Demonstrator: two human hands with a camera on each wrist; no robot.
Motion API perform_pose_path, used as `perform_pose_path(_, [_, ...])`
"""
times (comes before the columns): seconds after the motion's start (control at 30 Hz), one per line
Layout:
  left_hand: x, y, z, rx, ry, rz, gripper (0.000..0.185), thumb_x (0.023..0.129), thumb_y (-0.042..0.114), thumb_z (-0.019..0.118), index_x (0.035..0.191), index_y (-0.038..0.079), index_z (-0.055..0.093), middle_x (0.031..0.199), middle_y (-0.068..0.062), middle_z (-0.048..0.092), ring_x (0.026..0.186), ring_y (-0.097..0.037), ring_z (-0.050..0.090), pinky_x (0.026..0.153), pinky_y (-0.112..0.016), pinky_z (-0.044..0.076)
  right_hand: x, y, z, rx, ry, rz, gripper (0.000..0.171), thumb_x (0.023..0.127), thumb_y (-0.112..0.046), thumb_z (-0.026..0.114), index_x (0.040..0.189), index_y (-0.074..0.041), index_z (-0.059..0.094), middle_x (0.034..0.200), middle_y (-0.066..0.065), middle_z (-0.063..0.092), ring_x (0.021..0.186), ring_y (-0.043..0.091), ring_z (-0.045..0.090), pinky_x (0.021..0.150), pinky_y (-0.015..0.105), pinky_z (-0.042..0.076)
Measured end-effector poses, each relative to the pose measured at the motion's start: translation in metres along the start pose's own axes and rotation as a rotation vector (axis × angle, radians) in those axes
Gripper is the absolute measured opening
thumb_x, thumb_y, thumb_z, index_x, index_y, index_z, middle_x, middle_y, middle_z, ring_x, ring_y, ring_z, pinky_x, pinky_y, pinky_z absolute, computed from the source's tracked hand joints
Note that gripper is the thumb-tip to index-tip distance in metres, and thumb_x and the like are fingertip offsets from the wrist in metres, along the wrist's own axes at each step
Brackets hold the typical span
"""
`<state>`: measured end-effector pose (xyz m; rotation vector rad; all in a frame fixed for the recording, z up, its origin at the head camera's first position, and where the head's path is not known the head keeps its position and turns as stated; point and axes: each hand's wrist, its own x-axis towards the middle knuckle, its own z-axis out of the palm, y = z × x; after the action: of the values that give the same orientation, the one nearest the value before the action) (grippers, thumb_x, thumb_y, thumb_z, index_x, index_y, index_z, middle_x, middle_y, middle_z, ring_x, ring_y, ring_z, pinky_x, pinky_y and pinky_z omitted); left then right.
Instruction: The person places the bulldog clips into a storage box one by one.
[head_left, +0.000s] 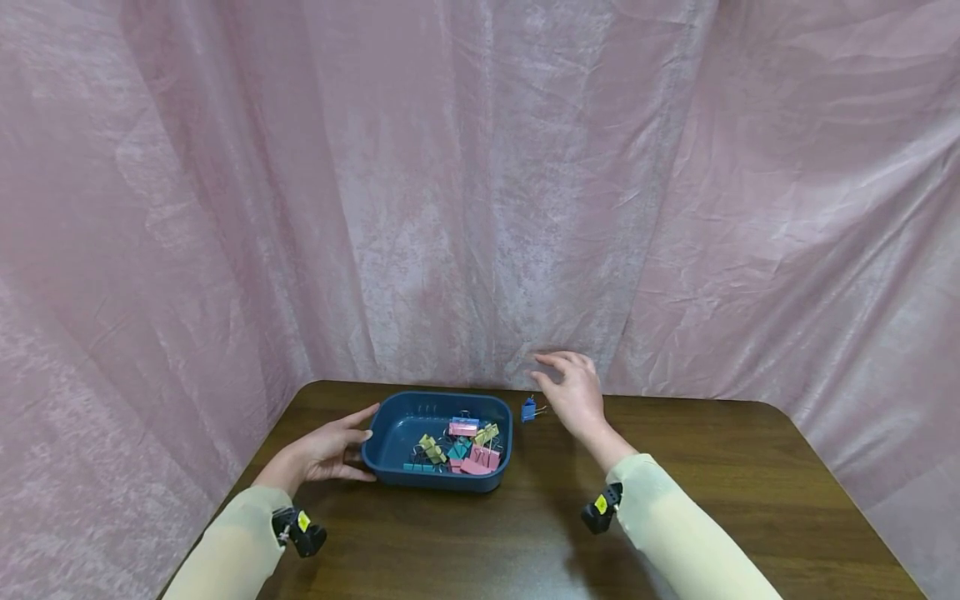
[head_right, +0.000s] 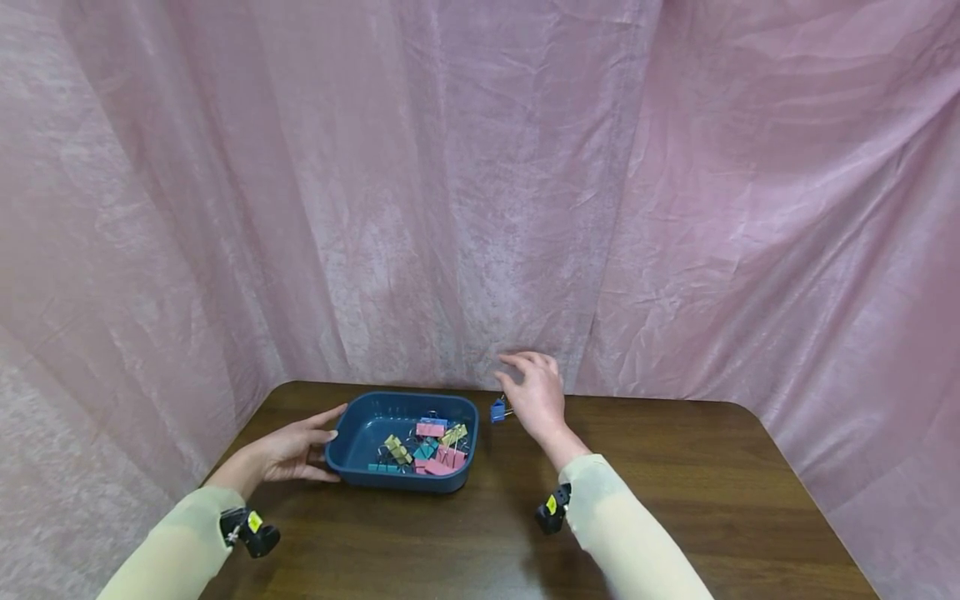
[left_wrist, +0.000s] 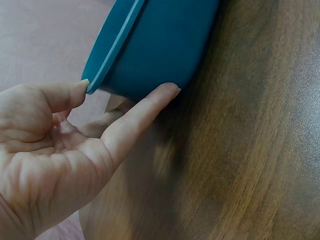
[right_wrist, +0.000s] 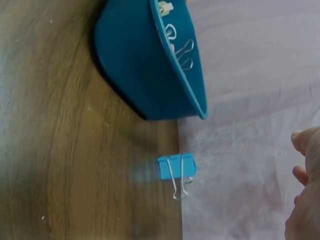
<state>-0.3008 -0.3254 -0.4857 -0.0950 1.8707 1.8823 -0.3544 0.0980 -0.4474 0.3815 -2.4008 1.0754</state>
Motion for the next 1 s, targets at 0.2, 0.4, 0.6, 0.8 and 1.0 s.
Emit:
perform_pose_path(0.2, [-0.001, 0.001, 0.001, 0.0, -0.002, 0.003, 0.06, 0.111, 0.01, 0.036, 0.166, 0.022, 0.013, 0.157, -0.039, 0.022, 0.132, -0.057, 0.045, 0.091, -0.067, 0.052, 0.0, 0.009, -0.004, -0.018, 0.007, 0.003, 0.033, 0.092, -0.024, 0.079, 0.123, -0.014, 0.076, 0.125, 0.009, 0.068, 0.129, 0.04, 0.047, 0.109, 0.055, 0.035])
perform_pose_path(0.4, [-0.001, 0.0, 0.002, 0.001, -0.004, 0.001, 0.061, 0.111, 0.011, 0.037, 0.166, 0.022, 0.013, 0.157, -0.039, 0.02, 0.133, -0.058, 0.043, 0.092, -0.067, 0.051, -0.001, 0.014, -0.008, -0.027, 0.0, 0.023, 0.033, 0.092, -0.025, 0.077, 0.124, -0.014, 0.076, 0.126, 0.01, 0.067, 0.13, 0.041, 0.046, 0.11, 0.056, 0.033])
perform_pose_path(0.6, [-0.001, -0.001, 0.001, -0.004, 0.014, 0.001, 0.06, 0.111, 0.01, 0.037, 0.166, 0.022, 0.014, 0.157, -0.039, 0.021, 0.133, -0.059, 0.043, 0.091, -0.067, 0.051, -0.002, 0.02, -0.009, -0.041, -0.01, 0.047, 0.033, 0.093, -0.027, 0.076, 0.124, -0.014, 0.076, 0.127, 0.01, 0.067, 0.13, 0.04, 0.045, 0.11, 0.056, 0.033])
perform_pose_path(0.8, [0.0, -0.001, 0.001, -0.003, 0.019, 0.0, 0.06, 0.111, 0.011, 0.038, 0.166, 0.023, 0.016, 0.156, -0.039, 0.023, 0.132, -0.059, 0.045, 0.089, -0.067, 0.052, -0.004, 0.026, -0.009, -0.063, -0.007, 0.056, 0.034, 0.093, -0.027, 0.076, 0.124, -0.014, 0.076, 0.127, 0.01, 0.068, 0.129, 0.041, 0.047, 0.109, 0.055, 0.035])
perform_pose_path(1.0, [0.0, -0.001, 0.001, 0.001, 0.02, 0.002, 0.06, 0.111, 0.01, 0.039, 0.166, 0.022, 0.016, 0.156, -0.039, 0.023, 0.131, -0.059, 0.045, 0.089, -0.067, 0.052, -0.005, 0.031, -0.01, -0.068, -0.009, 0.055, 0.034, 0.093, -0.025, 0.077, 0.123, -0.012, 0.076, 0.127, 0.012, 0.068, 0.129, 0.042, 0.046, 0.109, 0.054, 0.035])
